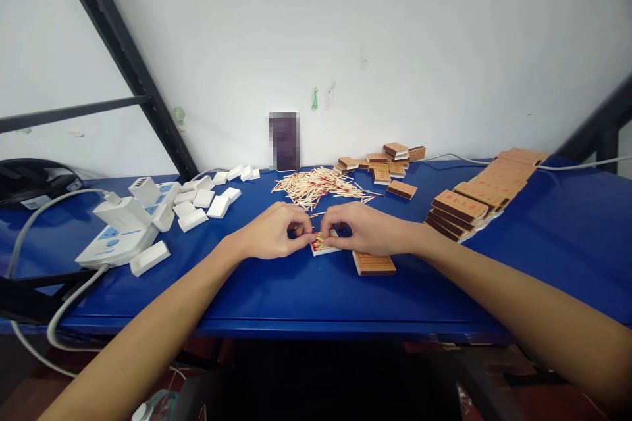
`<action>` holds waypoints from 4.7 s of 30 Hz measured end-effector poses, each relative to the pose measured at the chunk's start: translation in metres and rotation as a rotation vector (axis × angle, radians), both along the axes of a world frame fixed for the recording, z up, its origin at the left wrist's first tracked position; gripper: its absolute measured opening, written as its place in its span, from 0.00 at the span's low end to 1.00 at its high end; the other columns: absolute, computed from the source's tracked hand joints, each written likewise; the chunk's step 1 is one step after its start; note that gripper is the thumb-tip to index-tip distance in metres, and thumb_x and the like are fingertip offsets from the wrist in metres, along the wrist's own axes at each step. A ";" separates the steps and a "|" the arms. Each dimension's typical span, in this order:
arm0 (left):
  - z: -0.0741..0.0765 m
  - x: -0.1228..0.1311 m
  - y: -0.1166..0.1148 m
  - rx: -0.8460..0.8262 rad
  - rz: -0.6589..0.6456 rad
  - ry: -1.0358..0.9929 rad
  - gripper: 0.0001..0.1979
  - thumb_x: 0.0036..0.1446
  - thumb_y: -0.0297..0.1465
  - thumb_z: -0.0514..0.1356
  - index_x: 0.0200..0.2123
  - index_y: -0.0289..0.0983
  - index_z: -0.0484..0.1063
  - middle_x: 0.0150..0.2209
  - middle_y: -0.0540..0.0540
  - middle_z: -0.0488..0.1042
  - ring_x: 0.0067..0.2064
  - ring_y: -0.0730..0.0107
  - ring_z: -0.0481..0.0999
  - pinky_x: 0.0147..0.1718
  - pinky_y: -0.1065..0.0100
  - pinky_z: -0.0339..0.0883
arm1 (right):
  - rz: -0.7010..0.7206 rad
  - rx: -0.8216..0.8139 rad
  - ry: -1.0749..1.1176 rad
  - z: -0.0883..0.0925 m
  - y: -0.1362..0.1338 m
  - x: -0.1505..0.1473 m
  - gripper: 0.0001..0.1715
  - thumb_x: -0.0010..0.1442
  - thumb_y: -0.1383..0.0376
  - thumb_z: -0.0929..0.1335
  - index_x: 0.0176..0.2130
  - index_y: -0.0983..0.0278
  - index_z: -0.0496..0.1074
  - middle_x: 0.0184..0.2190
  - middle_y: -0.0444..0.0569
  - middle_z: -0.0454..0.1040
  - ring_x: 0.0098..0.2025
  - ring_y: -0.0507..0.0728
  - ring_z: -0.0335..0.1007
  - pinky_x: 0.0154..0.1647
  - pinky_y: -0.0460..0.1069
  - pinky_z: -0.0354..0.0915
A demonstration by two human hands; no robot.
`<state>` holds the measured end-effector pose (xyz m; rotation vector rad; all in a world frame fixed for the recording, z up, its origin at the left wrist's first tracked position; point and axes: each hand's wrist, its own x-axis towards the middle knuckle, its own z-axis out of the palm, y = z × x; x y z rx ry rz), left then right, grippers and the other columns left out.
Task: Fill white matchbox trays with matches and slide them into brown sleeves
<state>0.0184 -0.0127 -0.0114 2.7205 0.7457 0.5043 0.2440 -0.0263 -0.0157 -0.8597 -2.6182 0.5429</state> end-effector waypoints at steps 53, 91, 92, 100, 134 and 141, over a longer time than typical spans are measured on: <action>-0.003 -0.030 0.029 0.168 0.179 0.176 0.20 0.51 0.43 0.61 0.45 0.39 0.75 0.33 0.47 0.72 0.34 0.65 0.70 0.35 0.66 0.61 | -0.199 0.139 -0.007 -0.019 0.037 0.004 0.14 0.64 0.61 0.66 0.45 0.64 0.77 0.36 0.52 0.72 0.38 0.56 0.67 0.41 0.52 0.62; -0.005 -0.028 0.032 0.309 0.215 0.283 0.16 0.63 0.35 0.51 0.41 0.39 0.78 0.38 0.44 0.71 0.42 0.63 0.70 0.41 0.64 0.61 | -0.151 0.085 0.189 -0.030 0.036 -0.016 0.10 0.59 0.61 0.71 0.40 0.63 0.77 0.29 0.44 0.69 0.31 0.51 0.62 0.35 0.47 0.58; -0.005 -0.029 0.033 0.315 0.219 0.289 0.16 0.63 0.35 0.51 0.41 0.39 0.78 0.38 0.44 0.71 0.42 0.63 0.70 0.41 0.64 0.61 | -0.126 0.101 0.198 -0.031 0.037 -0.016 0.11 0.60 0.60 0.70 0.42 0.62 0.77 0.31 0.45 0.70 0.33 0.52 0.63 0.36 0.47 0.59; -0.008 -0.028 0.033 0.334 0.234 0.248 0.16 0.63 0.34 0.51 0.46 0.39 0.76 0.40 0.43 0.72 0.44 0.61 0.70 0.44 0.62 0.63 | 0.019 0.167 0.162 -0.030 0.039 -0.015 0.09 0.62 0.62 0.69 0.40 0.59 0.80 0.39 0.49 0.74 0.43 0.56 0.68 0.48 0.52 0.62; -0.008 -0.002 0.008 0.215 0.041 0.203 0.16 0.54 0.25 0.55 0.44 0.39 0.77 0.44 0.49 0.79 0.42 0.64 0.71 0.44 0.64 0.66 | -0.216 0.081 0.138 -0.021 0.031 -0.013 0.06 0.58 0.68 0.70 0.35 0.66 0.79 0.29 0.48 0.76 0.29 0.51 0.68 0.30 0.45 0.60; -0.002 -0.007 0.009 0.291 0.073 0.231 0.15 0.53 0.26 0.55 0.40 0.39 0.79 0.47 0.48 0.76 0.44 0.62 0.70 0.47 0.60 0.65 | -0.164 0.216 0.073 -0.025 0.035 -0.015 0.09 0.62 0.66 0.68 0.40 0.63 0.80 0.28 0.47 0.72 0.31 0.52 0.65 0.33 0.47 0.57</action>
